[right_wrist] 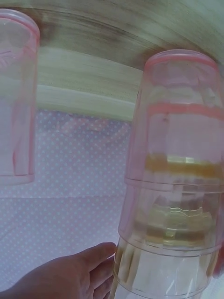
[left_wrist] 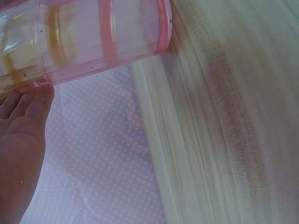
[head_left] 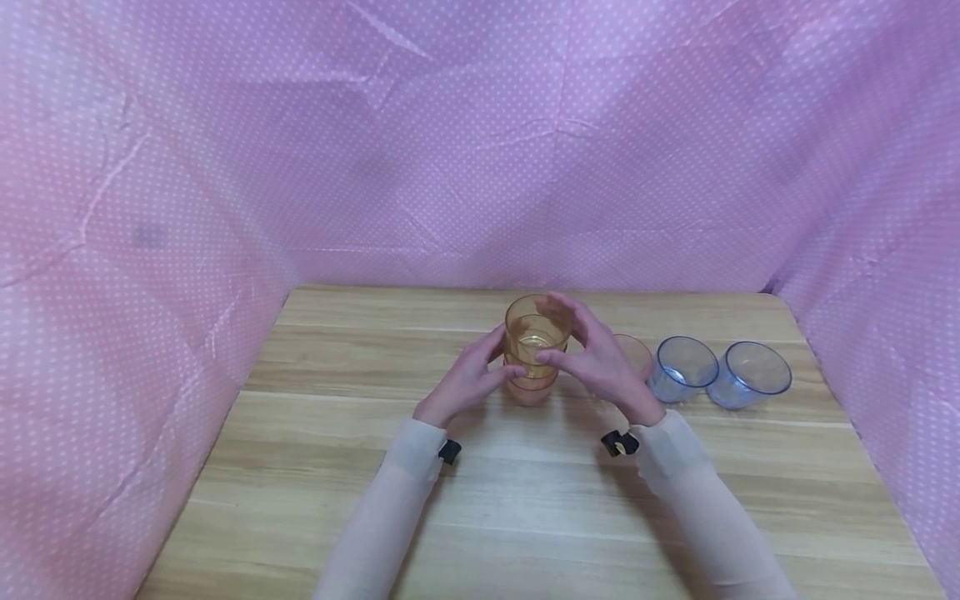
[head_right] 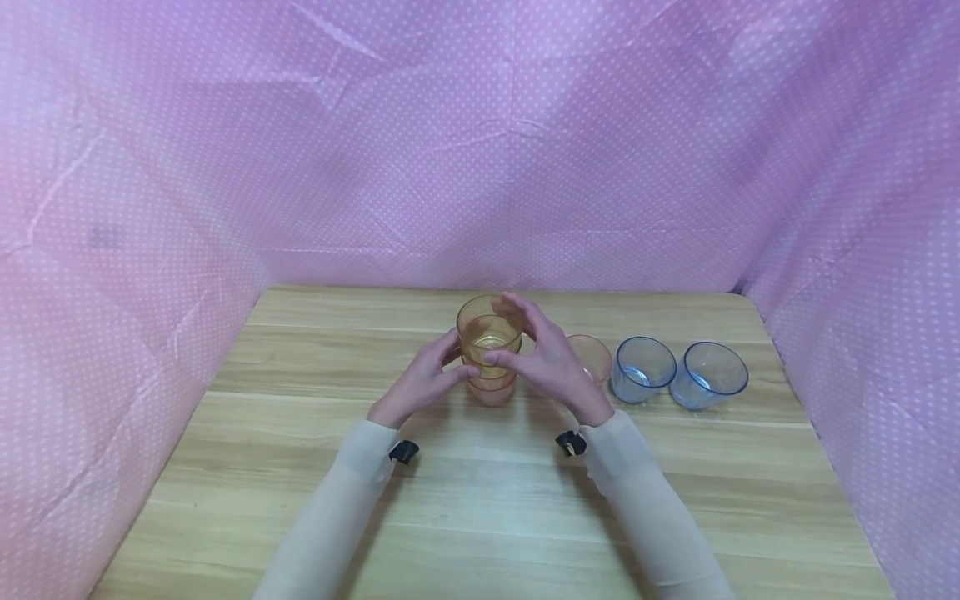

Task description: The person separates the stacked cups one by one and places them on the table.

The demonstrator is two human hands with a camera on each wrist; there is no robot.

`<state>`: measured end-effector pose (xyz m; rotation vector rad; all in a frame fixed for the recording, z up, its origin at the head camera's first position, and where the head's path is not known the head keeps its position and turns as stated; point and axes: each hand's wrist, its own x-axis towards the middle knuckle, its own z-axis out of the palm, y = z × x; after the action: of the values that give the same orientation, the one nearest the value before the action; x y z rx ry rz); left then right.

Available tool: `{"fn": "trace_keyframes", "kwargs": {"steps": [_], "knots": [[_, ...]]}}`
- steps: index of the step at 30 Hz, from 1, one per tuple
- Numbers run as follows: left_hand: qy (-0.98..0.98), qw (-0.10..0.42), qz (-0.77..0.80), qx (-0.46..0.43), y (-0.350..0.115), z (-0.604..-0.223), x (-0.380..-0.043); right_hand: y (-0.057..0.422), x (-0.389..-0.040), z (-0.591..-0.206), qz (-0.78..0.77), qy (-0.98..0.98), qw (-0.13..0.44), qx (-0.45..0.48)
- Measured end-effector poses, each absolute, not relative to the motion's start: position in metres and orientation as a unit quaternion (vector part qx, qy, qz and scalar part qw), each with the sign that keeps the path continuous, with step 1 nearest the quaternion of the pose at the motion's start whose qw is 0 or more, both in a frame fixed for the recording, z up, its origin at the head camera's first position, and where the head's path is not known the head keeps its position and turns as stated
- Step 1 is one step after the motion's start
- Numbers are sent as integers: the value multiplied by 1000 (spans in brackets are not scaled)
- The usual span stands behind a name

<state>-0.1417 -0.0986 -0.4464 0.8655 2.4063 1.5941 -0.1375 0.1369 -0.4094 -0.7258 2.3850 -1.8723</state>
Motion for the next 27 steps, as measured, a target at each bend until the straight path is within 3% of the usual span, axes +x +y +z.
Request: {"fn": "trace_keyframes", "kwargs": {"steps": [27], "knots": [[800,74,533,264,-97,-449,-141,139,-128,-387,-639,729,-37,-244]]}}
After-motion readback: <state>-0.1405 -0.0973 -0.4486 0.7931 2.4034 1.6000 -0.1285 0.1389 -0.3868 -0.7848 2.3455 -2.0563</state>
